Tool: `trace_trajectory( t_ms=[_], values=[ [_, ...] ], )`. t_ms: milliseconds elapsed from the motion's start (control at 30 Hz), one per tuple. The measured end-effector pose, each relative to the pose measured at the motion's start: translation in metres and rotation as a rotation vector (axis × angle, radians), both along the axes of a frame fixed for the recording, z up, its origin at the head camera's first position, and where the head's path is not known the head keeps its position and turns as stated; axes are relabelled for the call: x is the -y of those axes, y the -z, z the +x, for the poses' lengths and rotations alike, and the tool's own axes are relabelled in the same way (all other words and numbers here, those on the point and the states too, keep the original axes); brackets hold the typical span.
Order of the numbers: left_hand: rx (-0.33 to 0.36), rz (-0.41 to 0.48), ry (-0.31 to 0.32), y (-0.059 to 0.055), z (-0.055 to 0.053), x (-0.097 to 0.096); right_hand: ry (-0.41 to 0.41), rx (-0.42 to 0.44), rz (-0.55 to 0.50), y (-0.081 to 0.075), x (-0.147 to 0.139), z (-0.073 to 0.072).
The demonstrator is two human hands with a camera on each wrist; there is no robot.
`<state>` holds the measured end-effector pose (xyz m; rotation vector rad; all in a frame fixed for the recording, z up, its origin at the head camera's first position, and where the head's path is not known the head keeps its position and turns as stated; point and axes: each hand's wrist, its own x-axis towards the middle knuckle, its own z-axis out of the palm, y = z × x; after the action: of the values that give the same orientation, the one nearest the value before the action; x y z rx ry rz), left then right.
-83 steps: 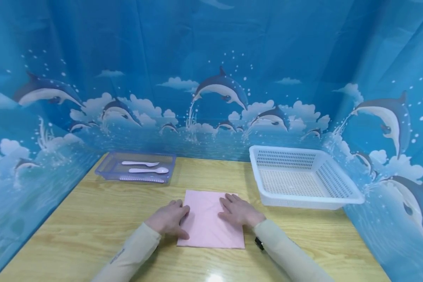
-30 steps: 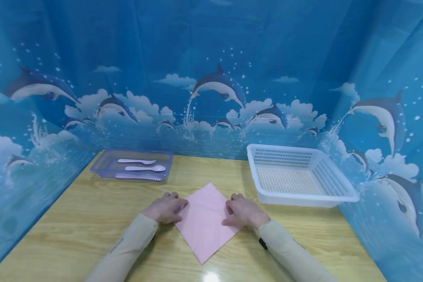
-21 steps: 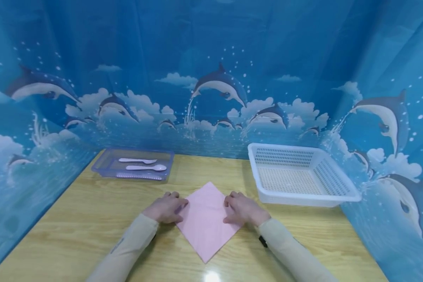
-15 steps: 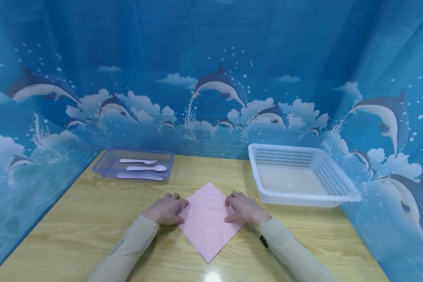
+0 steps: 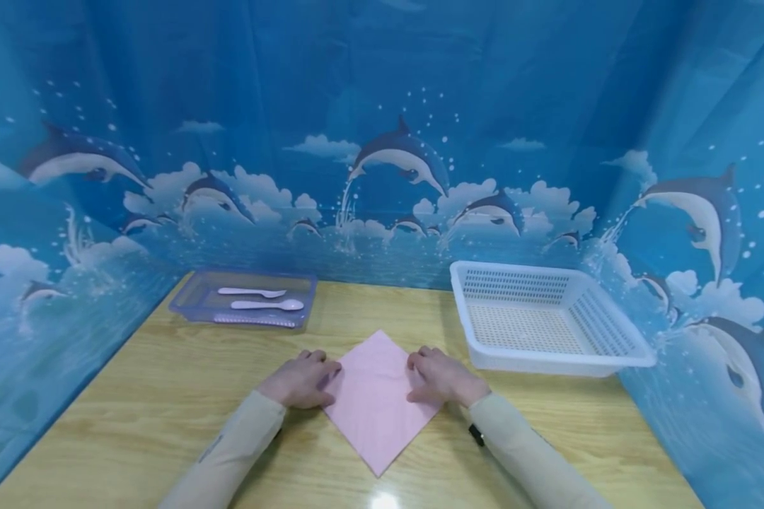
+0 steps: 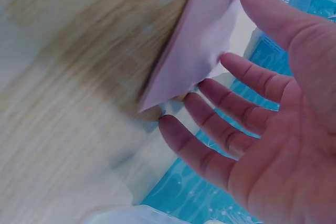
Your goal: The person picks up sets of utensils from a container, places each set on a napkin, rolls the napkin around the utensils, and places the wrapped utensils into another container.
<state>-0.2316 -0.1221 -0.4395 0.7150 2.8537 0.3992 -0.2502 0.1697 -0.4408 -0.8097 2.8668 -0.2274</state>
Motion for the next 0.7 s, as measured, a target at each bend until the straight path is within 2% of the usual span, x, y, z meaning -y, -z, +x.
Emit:
trace_trajectory(
  t_ms=[133,233,300,400,467,567,700],
  values=[
    [0.011,0.014,0.003,0.002,-0.001,0.003,0.011,0.009,0.020,-0.005,0.005,0.001],
    [0.004,0.046,0.029,0.002,-0.004,0.008,0.027,0.013,0.036,-0.008,0.010,0.001],
    [-0.014,0.089,0.068,0.003,-0.007,0.012,0.043,0.016,0.046,-0.010,0.014,0.000],
    [-0.004,0.184,0.075,0.003,-0.012,0.020,0.055,0.008,0.045,-0.012,0.019,-0.002],
    [0.010,0.246,0.053,0.002,-0.015,0.026,0.058,0.000,0.030,-0.013,0.023,-0.003],
    [0.034,0.304,-0.032,0.001,-0.019,0.035,0.061,-0.012,-0.005,-0.015,0.032,-0.006],
    [-0.018,0.320,-0.146,0.000,-0.023,0.048,0.054,-0.019,-0.046,-0.017,0.045,-0.011]
  ],
)
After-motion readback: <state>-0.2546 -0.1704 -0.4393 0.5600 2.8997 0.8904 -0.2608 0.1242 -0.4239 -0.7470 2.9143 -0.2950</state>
